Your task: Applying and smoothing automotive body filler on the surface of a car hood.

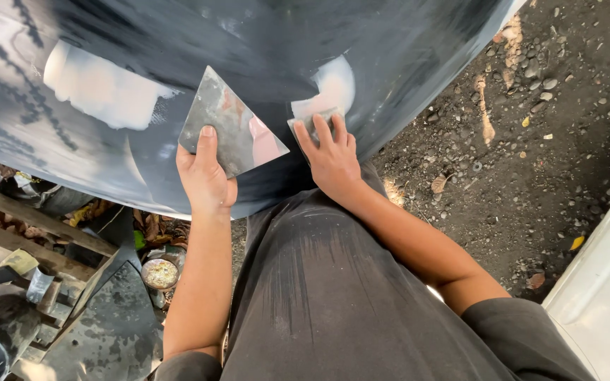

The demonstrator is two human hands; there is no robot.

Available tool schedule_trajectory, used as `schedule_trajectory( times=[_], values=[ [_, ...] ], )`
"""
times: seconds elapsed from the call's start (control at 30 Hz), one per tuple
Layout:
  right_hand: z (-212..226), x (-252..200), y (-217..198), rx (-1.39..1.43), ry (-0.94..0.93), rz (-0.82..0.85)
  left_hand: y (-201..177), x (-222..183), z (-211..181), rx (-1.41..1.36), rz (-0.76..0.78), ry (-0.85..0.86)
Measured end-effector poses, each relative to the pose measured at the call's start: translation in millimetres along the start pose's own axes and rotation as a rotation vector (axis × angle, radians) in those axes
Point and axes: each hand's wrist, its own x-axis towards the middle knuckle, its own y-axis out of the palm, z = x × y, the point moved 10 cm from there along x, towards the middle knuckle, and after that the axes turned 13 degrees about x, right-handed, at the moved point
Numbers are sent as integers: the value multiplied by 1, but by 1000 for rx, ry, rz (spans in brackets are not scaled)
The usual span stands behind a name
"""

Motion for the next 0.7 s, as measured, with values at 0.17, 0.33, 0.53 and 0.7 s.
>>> schedule_trajectory(
  times=[0.17, 0.33, 0.53, 0.7],
  values=[
    [-3, -6, -27, 63, 9, 105, 5, -2, 2, -6, 14, -2],
    [-27, 9, -56, -15, -218, 48, 6, -4, 6, -20, 31, 8],
    [-44, 19, -50, -45, -427, 41, 5, -7, 10, -13, 10, 24],
    [-46, 27, -38, -61, -424, 44, 6, -13, 14, -24, 8, 12]
  ],
)
